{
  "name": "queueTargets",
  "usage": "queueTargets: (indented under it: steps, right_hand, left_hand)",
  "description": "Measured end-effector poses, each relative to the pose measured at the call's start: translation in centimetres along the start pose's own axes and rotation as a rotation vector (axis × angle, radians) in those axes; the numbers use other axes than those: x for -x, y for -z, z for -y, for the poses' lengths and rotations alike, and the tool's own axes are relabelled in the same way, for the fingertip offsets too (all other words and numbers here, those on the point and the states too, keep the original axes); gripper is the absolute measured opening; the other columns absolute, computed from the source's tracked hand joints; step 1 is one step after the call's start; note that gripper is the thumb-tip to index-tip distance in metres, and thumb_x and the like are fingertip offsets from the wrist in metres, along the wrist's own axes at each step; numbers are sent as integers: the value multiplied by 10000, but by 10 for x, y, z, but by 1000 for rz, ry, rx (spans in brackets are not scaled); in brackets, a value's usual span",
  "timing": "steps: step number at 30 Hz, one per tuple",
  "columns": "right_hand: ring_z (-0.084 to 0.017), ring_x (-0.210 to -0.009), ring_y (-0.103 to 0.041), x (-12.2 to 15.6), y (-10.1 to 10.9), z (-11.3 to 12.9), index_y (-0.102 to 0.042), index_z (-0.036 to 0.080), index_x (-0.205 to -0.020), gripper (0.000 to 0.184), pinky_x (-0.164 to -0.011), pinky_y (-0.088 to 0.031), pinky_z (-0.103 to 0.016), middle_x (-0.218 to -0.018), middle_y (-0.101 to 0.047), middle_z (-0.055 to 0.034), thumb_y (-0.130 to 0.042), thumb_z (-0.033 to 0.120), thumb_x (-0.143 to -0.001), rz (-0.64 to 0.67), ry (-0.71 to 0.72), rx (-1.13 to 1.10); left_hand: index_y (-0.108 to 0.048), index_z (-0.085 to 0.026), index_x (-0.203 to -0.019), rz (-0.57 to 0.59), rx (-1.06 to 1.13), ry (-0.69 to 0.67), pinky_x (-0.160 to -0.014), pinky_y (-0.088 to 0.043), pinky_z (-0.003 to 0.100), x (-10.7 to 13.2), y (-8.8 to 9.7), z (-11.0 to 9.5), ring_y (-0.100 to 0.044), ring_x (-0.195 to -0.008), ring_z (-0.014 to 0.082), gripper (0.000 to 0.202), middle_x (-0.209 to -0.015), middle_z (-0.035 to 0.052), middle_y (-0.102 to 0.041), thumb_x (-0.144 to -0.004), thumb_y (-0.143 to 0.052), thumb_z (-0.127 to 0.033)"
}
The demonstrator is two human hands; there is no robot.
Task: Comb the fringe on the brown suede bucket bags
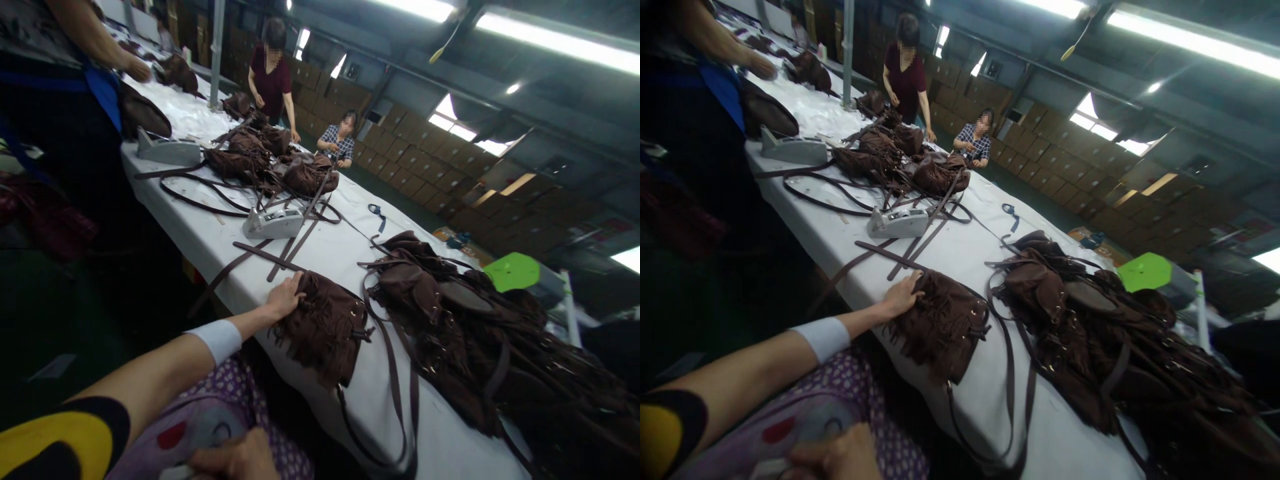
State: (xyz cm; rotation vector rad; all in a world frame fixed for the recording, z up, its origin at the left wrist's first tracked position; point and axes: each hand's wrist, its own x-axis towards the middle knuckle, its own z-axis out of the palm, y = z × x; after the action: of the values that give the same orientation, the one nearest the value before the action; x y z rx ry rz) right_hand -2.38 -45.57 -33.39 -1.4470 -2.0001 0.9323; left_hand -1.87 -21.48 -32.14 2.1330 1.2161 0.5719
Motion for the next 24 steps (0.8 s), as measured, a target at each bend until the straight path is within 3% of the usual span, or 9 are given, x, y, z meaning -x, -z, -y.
queueTargets:
  steps: [2,4,7,10,14,16,18,20,24]
  right_hand:
    - [-106,-547,-588,6,2,-2,-729,229,-791,359,-566,-441,-165,-620,-659,29,-508,498,-878,-115,-93,-94]
    - [-148,-716,-642,16,20,-10,-725,208,-916,348,-667,-480,-183,-796,-708,-5,-468,442,-915,-332,-243,-165]
    - [-170,-739,-638,36,55,-25,-686,174,-1071,382,-673,-503,-211,-828,-697,-32,-528,463,-879,-623,-392,-228]
    - [-124,-499,-526,55,83,-34,-638,119,-1133,529,-467,-446,-201,-599,-579,10,-543,547,-837,-884,-545,-302]
    - [-130,-513,-524,70,102,-41,-582,108,-1177,614,-475,-455,-219,-608,-546,19,-518,603,-819,-1158,-654,-307]
    - [-144,-515,-536,78,107,-47,-570,102,-1195,640,-482,-466,-236,-603,-554,15,-496,614,-820,-1166,-698,-240]
    - [-159,-522,-557,86,109,-53,-570,99,-1212,641,-499,-474,-252,-614,-588,-5,-470,606,-833,-1114,-731,-124]
    - [-173,-560,-590,94,110,-58,-590,107,-1212,606,-546,-490,-266,-672,-646,-44,-453,576,-853,-1044,-724,29]
    - [-195,-680,-645,94,123,-67,-633,136,-1187,514,-623,-509,-270,-810,-708,-96,-412,501,-899,-886,-587,261]
  left_hand:
    - [-372,-183,-1344,-14,-10,-28,-869,-443,373,-11,14,4,-568,-1046,278,546,-1157,141,-542,-860,-571,-337]
    - [-426,-196,-1301,-50,-15,-105,-927,-415,401,-11,27,5,-525,-1102,280,492,-1206,132,-510,-854,-580,-333]
    - [-525,-190,-1164,-101,98,-379,-968,-394,378,12,37,-4,-504,-1097,238,295,-1137,95,-537,-887,-524,-291]
    - [-559,-188,-1057,-83,261,-576,-924,-426,337,50,33,-27,-526,-1004,199,203,-1022,68,-559,-892,-518,-299]
    - [-528,-184,-1132,-28,167,-598,-888,-436,404,94,5,-57,-517,-962,237,385,-1017,80,-548,-830,-600,-411]
    - [-473,-197,-1240,30,2,-652,-863,-441,455,106,-16,-62,-511,-971,278,619,-1089,107,-528,-739,-681,-494]
    - [-414,-259,-1320,69,-181,-741,-813,-460,455,108,-36,-57,-524,-962,289,694,-1166,126,-496,-724,-709,-457]
    - [-416,-302,-1324,97,-307,-872,-744,-481,382,102,-51,-46,-554,-905,247,555,-1148,116,-504,-814,-635,-312]
    - [-530,-179,-1185,105,-255,-1131,-608,-465,254,83,-59,-27,-558,-706,158,295,-858,50,-551,-904,-445,-153]
